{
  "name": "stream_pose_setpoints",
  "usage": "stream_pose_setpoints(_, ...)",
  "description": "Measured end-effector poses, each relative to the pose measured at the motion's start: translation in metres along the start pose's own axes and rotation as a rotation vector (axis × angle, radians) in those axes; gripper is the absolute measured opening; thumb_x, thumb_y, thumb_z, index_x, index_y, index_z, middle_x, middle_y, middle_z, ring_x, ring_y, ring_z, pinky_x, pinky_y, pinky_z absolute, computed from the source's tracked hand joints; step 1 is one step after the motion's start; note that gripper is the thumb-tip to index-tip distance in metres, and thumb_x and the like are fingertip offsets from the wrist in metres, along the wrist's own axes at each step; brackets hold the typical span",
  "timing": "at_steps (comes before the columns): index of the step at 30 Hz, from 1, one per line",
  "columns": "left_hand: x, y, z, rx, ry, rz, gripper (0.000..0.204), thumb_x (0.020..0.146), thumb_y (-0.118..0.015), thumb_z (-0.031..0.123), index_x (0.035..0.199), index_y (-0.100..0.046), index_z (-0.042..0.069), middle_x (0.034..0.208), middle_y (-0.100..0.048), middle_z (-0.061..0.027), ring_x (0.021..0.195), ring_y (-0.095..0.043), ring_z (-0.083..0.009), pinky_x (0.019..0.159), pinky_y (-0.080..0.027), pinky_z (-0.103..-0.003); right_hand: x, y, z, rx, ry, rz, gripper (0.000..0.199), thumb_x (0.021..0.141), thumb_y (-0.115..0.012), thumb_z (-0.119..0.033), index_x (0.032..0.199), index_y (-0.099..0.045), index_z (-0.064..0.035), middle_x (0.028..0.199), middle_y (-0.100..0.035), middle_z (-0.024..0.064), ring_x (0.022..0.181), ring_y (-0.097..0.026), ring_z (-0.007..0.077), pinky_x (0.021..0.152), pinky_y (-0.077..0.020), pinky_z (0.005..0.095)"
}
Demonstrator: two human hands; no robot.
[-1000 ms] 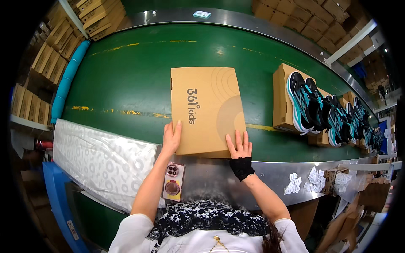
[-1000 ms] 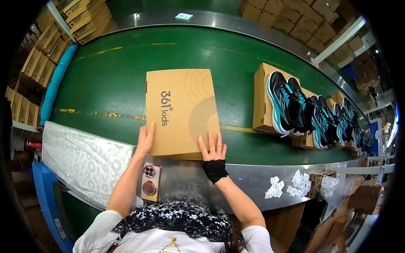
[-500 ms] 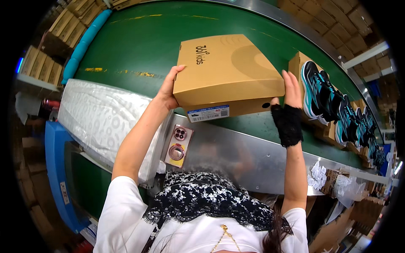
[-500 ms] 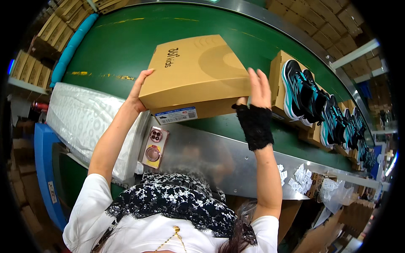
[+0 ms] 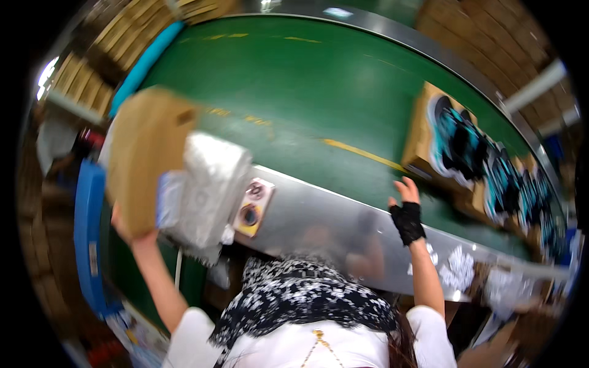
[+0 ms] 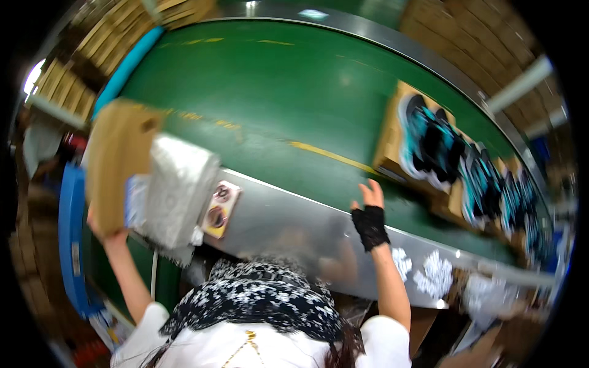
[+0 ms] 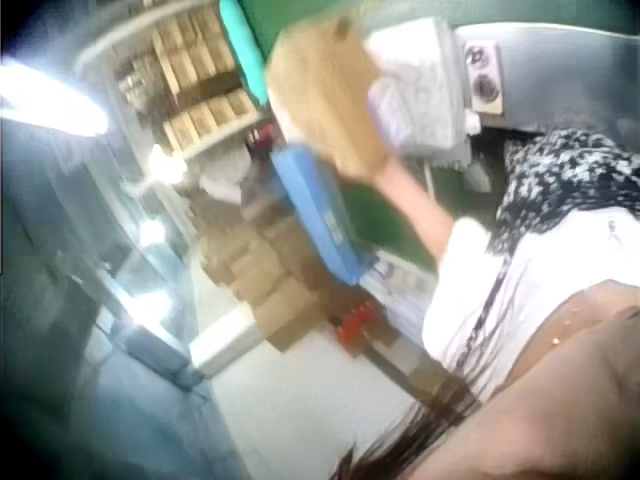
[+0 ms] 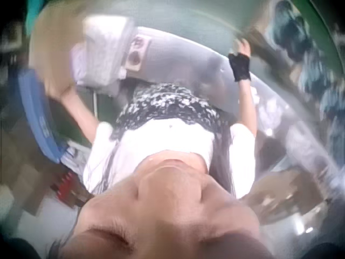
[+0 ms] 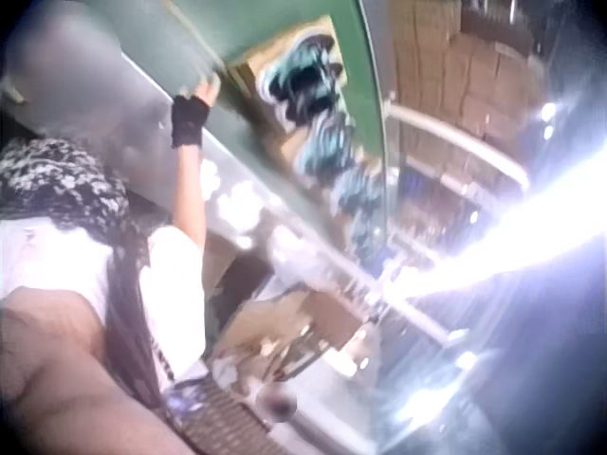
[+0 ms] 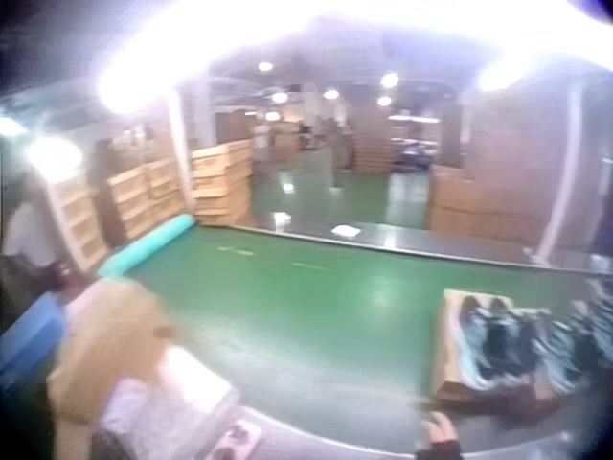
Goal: The person places pairs of shoes into cardboard boxes, wraps them in protective paper, and sets the closed boxes aside on a conveyor belt.
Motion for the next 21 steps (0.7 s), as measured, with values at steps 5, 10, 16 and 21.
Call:
stream_pose_setpoints(5,-0.095,0.133,0.034,-0.168,-0.277,0.777,0.072,0.062,-0.053,0.045,0.125,-0.039,0.012,0.129,-0.035,-0.0135,0.119,-0.029,-0.0381,0.087,-0.025,-0.062,-0.010,-0.001,0.035,0.025,-0.064,-0.092,0.040,0.070,-0.058,-0.009,0.108,-0.049,-0.0065,0.122,-0.040,0.0201,0.108,-0.044,0.0366,0.090,-0.0383,0.0391)
stream_pose_setpoints(10,-0.088,0.142,-0.009,-0.073,-0.099,1.007,0.079,0.069,-0.055,0.058,0.131,-0.027,0.018,0.133,-0.028,-0.0096,0.120,-0.030,-0.0319,0.091,-0.024,-0.057,-0.027,0.039,0.063,0.099,-0.069,-0.100,0.027,0.073,-0.058,-0.010,0.099,-0.055,-0.0050,0.105,-0.054,0.0165,0.096,-0.053,0.0327,0.083,-0.0426,0.0380)
stream_pose_setpoints(16,0.026,-0.014,-0.160,0.763,0.124,0.135,0.042,0.085,-0.049,0.035,0.121,-0.045,0.014,0.117,-0.048,-0.0062,0.107,-0.046,-0.0207,0.087,-0.038,-0.038,0.019,0.157,0.084,0.156,-0.095,0.415,0.012,0.077,-0.057,-0.008,0.088,-0.058,-0.0044,0.081,-0.060,0.0122,0.070,-0.059,0.0242,0.062,-0.0464,0.0289)
stream_pose_setpoints(21,0.010,-0.279,-0.363,1.090,0.085,-0.626,0.033,0.081,-0.060,0.026,0.101,-0.060,-0.001,0.095,-0.061,-0.0069,0.088,-0.055,-0.0122,0.075,-0.044,-0.025,0.077,0.214,0.134,-0.084,0.035,0.547,0.019,0.074,-0.061,-0.009,0.091,-0.055,-0.0020,0.092,-0.059,0.0141,0.088,-0.056,0.0317,0.077,-0.0446,0.0350)
Point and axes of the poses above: each hand's wrist, its own x-axis towards the middle knuckle, its own y-axis out of the back of the hand, z = x × y, the point moved 7 cm from there along x, towards the middle knuckle
